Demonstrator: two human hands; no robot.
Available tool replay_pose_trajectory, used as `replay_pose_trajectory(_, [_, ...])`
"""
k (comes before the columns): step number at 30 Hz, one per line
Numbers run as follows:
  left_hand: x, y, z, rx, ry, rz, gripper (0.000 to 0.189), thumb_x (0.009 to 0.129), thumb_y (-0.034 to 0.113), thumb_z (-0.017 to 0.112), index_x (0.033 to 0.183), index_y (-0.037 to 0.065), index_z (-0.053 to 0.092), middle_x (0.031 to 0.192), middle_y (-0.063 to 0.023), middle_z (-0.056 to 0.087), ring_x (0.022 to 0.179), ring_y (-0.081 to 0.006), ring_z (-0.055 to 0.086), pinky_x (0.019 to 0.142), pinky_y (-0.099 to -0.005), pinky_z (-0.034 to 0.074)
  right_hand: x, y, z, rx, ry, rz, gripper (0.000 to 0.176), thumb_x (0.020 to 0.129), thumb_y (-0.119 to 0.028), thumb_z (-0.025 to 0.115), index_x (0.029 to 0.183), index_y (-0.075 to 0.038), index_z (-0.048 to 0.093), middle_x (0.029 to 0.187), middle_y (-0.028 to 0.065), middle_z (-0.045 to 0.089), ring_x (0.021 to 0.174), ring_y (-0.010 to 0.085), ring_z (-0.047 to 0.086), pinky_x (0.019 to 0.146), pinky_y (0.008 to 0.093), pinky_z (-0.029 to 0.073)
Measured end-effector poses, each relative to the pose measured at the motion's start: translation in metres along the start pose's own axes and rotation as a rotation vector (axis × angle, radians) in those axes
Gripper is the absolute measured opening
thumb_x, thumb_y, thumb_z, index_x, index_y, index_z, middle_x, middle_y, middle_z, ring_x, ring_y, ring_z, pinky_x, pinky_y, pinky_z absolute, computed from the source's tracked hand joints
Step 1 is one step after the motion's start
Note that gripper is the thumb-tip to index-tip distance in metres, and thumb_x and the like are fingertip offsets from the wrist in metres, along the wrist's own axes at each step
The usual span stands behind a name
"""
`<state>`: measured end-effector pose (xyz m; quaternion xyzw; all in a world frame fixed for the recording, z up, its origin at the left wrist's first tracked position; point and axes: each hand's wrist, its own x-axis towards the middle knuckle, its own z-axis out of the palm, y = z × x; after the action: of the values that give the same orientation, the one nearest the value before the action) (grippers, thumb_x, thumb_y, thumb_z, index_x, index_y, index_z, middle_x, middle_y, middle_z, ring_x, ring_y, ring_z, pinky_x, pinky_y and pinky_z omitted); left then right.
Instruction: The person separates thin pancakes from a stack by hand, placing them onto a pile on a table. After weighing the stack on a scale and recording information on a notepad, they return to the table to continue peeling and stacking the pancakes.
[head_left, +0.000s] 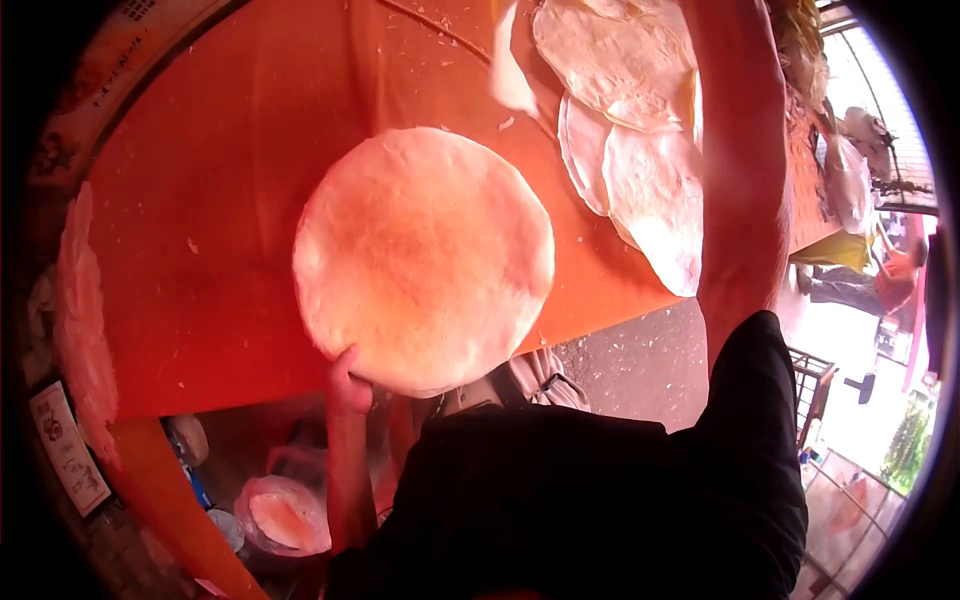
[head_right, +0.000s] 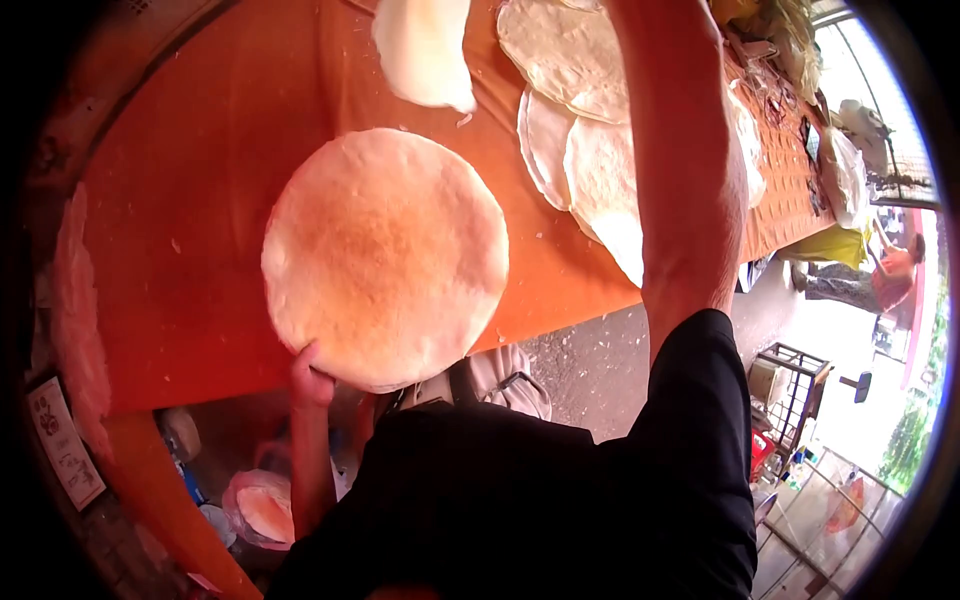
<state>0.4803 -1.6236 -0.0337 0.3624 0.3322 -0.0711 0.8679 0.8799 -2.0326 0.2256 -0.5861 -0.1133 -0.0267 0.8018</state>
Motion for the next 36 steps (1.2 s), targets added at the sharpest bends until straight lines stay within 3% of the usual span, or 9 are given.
replay_pose_trajectory(5, [-0.014, 0.004, 0.004, -0.055, -0.038, -0.110, 0.060, 0.084, 0.014, 0.056, 0.139, 0.004, 0.034, 0.139, -0.0106, 0.042, 0.127, -0.0284, 0.040, 0.107, -0.0432, 0.031, -0.027, 0.044, -0.131, -0.153, 0.222, 0.186, 0.020, 0.086, -0.016, 0.062, 0.097, 0.001, 0.063, 0.081, 0.0104, 0.065, 0.078, 0.0158, 0.063, 0.067, 0.0299, 0.053])
replay_pose_trajectory(8, [-0.023, 0.020, 0.021, -0.080, -0.093, -0.083, 0.064, 0.082, 0.012, 0.059, 0.139, 0.004, 0.032, 0.137, -0.0081, 0.044, 0.125, -0.0274, 0.042, 0.104, -0.0420, 0.034, -0.125, 0.103, -0.084, -0.207, 0.489, 0.470, 0.028, 0.089, -0.021, 0.055, 0.108, -0.001, 0.059, 0.088, 0.0139, 0.066, 0.080, 0.0222, 0.066, 0.070, 0.0334, 0.055])
replay_pose_trajectory(13, [-0.029, 0.035, 0.066, 0.252, -0.259, 0.191, 0.066, 0.082, 0.018, 0.066, 0.136, 0.000, 0.033, 0.130, -0.0098, 0.047, 0.119, -0.0225, 0.047, 0.099, -0.0363, 0.040, -0.235, 0.147, 0.081, -0.293, -0.251, 0.748, 0.038, 0.086, -0.025, 0.065, 0.114, 0.000, 0.059, 0.092, 0.0128, 0.065, 0.077, 0.0219, 0.064, 0.071, 0.0329, 0.053])
replay_pose_trajectory(15, [-0.029, 0.040, 0.085, 0.291, -0.261, 0.218, 0.059, 0.083, 0.016, 0.066, 0.132, -0.002, 0.039, 0.124, -0.0091, 0.052, 0.114, -0.0200, 0.050, 0.095, -0.0338, 0.042, -0.264, 0.137, 0.150, -0.550, -0.614, 0.486, 0.044, 0.082, -0.024, 0.070, 0.117, -0.001, 0.058, 0.096, 0.0125, 0.066, 0.084, 0.0234, 0.064, 0.074, 0.0336, 0.053])
replay_pose_trajectory(17, [-0.020, 0.041, 0.084, 0.335, -0.266, 0.200, 0.052, 0.083, 0.013, 0.066, 0.128, -0.002, 0.044, 0.120, -0.0086, 0.055, 0.111, -0.0180, 0.052, 0.094, -0.0325, 0.041, -0.269, 0.130, 0.173, -0.704, -0.740, 0.296, 0.047, 0.078, -0.024, 0.074, 0.116, -0.001, 0.060, 0.100, 0.0131, 0.066, 0.091, 0.0218, 0.063, 0.078, 0.0325, 0.052])
replay_pose_trajectory(19, [-0.023, 0.044, 0.099, 0.283, -0.219, 0.223, 0.050, 0.083, 0.011, 0.066, 0.126, -0.002, 0.046, 0.118, -0.0088, 0.056, 0.109, -0.0170, 0.053, 0.093, -0.0309, 0.041, -0.261, 0.129, 0.173, -0.340, -0.582, 0.759, 0.043, 0.077, -0.021, 0.075, 0.112, 0.001, 0.063, 0.098, 0.0134, 0.067, 0.092, 0.0186, 0.063, 0.081, 0.0308, 0.050])
replay_pose_trajectory(21, [-0.027, 0.046, 0.107, 0.264, -0.228, 0.231, 0.049, 0.082, 0.011, 0.067, 0.125, -0.003, 0.048, 0.116, -0.0093, 0.059, 0.107, -0.0169, 0.055, 0.093, -0.0309, 0.041, -0.264, 0.143, 0.158, -0.154, -0.443, 0.796, 0.025, 0.079, -0.010, 0.071, 0.101, 0.002, 0.065, 0.087, 0.0095, 0.068, 0.082, 0.0108, 0.061, 0.067, 0.0244, 0.048])
replay_pose_trajectory(27, [-0.028, 0.045, 0.091, 0.247, -0.182, 0.146, 0.047, 0.082, 0.014, 0.066, 0.123, -0.002, 0.050, 0.115, -0.0082, 0.060, 0.106, -0.0164, 0.056, 0.092, -0.0305, 0.042, -0.278, 0.146, 0.177, -0.494, -0.430, 0.502, 0.027, 0.078, -0.009, 0.065, 0.100, 0.005, 0.063, 0.069, 0.0109, 0.065, 0.060, 0.0098, 0.058, 0.053, 0.0251, 0.046])
replay_pose_trajectory(36, [-0.024, 0.035, 0.091, 0.317, -0.032, 0.150, 0.042, 0.083, 0.013, 0.065, 0.120, -0.001, 0.052, 0.111, -0.0067, 0.060, 0.104, -0.0162, 0.056, 0.090, -0.0299, 0.042, -0.291, 0.163, 0.172, -0.739, -0.290, 0.138, 0.030, 0.077, -0.012, 0.063, 0.103, 0.002, 0.060, 0.063, 0.0189, 0.058, 0.051, 0.0329, 0.058, 0.049, 0.0389, 0.047])
